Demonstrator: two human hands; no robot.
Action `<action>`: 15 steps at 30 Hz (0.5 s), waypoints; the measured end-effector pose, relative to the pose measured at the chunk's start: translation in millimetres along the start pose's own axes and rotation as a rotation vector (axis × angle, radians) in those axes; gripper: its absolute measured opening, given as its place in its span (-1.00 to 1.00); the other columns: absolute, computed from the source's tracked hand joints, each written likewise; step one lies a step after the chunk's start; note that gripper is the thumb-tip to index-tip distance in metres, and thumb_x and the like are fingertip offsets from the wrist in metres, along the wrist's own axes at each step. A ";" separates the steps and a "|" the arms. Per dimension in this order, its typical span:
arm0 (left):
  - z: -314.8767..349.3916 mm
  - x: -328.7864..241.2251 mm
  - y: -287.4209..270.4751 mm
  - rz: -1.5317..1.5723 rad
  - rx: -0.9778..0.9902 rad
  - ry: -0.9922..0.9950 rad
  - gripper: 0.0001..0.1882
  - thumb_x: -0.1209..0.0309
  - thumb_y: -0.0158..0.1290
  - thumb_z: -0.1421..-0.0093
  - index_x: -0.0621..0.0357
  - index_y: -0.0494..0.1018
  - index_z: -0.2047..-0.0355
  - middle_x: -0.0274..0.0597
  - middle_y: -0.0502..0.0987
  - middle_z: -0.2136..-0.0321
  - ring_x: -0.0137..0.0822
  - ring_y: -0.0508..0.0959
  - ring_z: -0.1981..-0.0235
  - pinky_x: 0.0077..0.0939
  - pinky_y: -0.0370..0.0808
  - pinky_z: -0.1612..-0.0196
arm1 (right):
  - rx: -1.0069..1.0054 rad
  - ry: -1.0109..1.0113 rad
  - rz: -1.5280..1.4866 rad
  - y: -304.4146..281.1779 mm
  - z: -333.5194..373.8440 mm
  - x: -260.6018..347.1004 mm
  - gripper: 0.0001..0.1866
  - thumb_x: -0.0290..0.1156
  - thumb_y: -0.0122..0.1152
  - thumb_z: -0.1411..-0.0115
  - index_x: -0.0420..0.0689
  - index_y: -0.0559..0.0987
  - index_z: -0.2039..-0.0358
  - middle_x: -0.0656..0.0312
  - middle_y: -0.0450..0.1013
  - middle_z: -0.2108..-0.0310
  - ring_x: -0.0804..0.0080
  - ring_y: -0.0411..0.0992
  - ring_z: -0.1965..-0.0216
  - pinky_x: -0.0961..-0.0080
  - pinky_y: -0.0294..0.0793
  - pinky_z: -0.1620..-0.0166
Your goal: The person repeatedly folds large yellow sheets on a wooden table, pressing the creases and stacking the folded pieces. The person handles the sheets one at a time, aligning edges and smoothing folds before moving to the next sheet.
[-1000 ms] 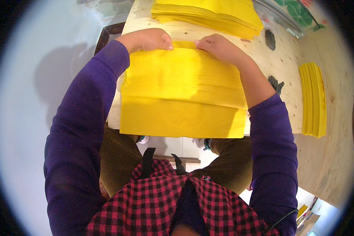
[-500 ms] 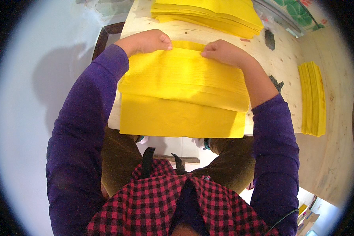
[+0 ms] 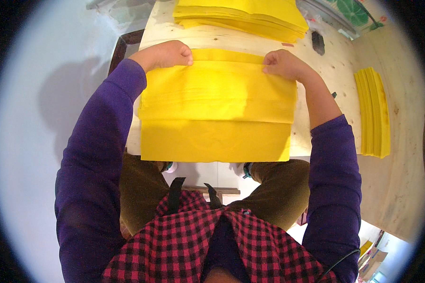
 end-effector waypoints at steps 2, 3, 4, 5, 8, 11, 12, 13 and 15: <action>5.0 3.1 -0.7 0.003 -0.031 0.008 -0.78 0.31 0.12 -0.15 0.22 0.53 0.31 -0.28 0.56 0.44 -0.41 0.47 0.39 -0.46 0.41 0.26 | -0.042 -0.026 0.025 0.4 -2.5 -0.8 -0.73 -0.30 0.32 -0.01 -0.23 0.60 0.33 0.14 0.55 0.41 0.33 0.48 0.35 0.42 0.45 0.23; 8.5 4.8 -1.6 0.006 -0.059 0.011 -0.79 0.34 0.12 -0.14 0.23 0.53 0.30 -0.26 0.57 0.44 -0.38 0.49 0.39 -0.45 0.42 0.25 | -0.056 -0.053 0.033 0.6 -3.2 -0.7 -0.73 -0.31 0.32 0.00 -0.23 0.60 0.33 0.13 0.55 0.40 0.32 0.48 0.34 0.42 0.46 0.22; 11.6 6.1 -2.3 0.021 -0.082 0.014 -0.80 0.36 0.12 -0.14 0.24 0.53 0.29 -0.25 0.58 0.43 -0.36 0.51 0.38 -0.45 0.43 0.24 | -0.069 -0.061 0.041 1.1 -3.4 -1.3 -0.74 -0.33 0.32 0.00 -0.23 0.60 0.33 0.12 0.55 0.39 0.30 0.49 0.34 0.42 0.46 0.21; 14.2 4.7 -3.3 -0.023 -0.118 0.053 -0.79 0.37 0.11 -0.14 0.24 0.53 0.27 -0.21 0.58 0.38 -0.31 0.52 0.34 -0.42 0.43 0.20 | -0.081 -0.055 0.048 1.2 -3.6 -2.6 -0.74 -0.34 0.32 0.01 -0.23 0.60 0.33 0.10 0.55 0.39 0.28 0.49 0.33 0.41 0.46 0.21; 20.8 -9.5 0.0 -0.179 -0.255 0.206 -0.74 0.37 0.08 -0.18 0.23 0.49 0.15 -0.09 0.54 0.19 -0.17 0.51 0.16 -0.34 0.41 0.04 | -0.077 -0.042 0.013 2.8 -3.8 -4.0 -0.73 -0.35 0.33 0.02 -0.24 0.59 0.33 0.08 0.55 0.38 0.26 0.50 0.33 0.40 0.47 0.21; 24.1 -36.9 17.3 -0.352 -0.401 0.370 -0.62 0.31 0.02 -0.25 0.19 0.39 -0.04 0.00 0.39 -0.07 -0.08 0.36 -0.12 -0.27 0.27 -0.20 | -0.102 -0.072 0.071 2.6 -2.5 -0.1 -0.73 -0.36 0.33 0.02 -0.25 0.58 0.33 0.06 0.55 0.39 0.24 0.50 0.32 0.40 0.47 0.21; 22.7 -46.7 29.6 -0.337 -0.404 0.391 -0.59 0.30 0.00 -0.27 0.19 0.36 -0.08 0.02 0.33 -0.14 -0.06 0.29 -0.18 -0.23 0.21 -0.24 | -0.104 -0.066 0.075 3.0 -1.7 0.3 -0.72 -0.35 0.31 0.01 -0.26 0.58 0.32 0.08 0.55 0.39 0.28 0.50 0.32 0.42 0.46 0.20; 23.5 -56.0 41.0 -0.322 -0.420 0.433 -0.56 0.28 -0.02 -0.28 0.19 0.32 -0.12 0.03 0.26 -0.20 -0.03 0.22 -0.25 -0.20 0.16 -0.28 | -0.110 -0.057 0.072 3.3 -0.8 0.5 -0.71 -0.35 0.30 0.00 -0.27 0.57 0.31 0.10 0.55 0.39 0.32 0.49 0.32 0.44 0.45 0.20; 25.6 -63.6 63.6 -0.404 -0.417 0.364 -0.49 0.23 -0.08 -0.31 0.16 0.20 -0.21 -0.02 0.16 -0.27 -0.07 0.13 -0.31 -0.17 0.07 -0.32 | -0.139 -0.050 0.074 4.0 2.3 0.1 -0.71 -0.35 0.29 0.00 -0.27 0.57 0.31 0.09 0.54 0.39 0.31 0.49 0.32 0.43 0.45 0.20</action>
Point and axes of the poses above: each hand's wrist, its own z-axis away from the middle knuckle, its own y-axis out of the palm, x = y × z, the point moved 5 cm from there along -z, towards the middle knuckle
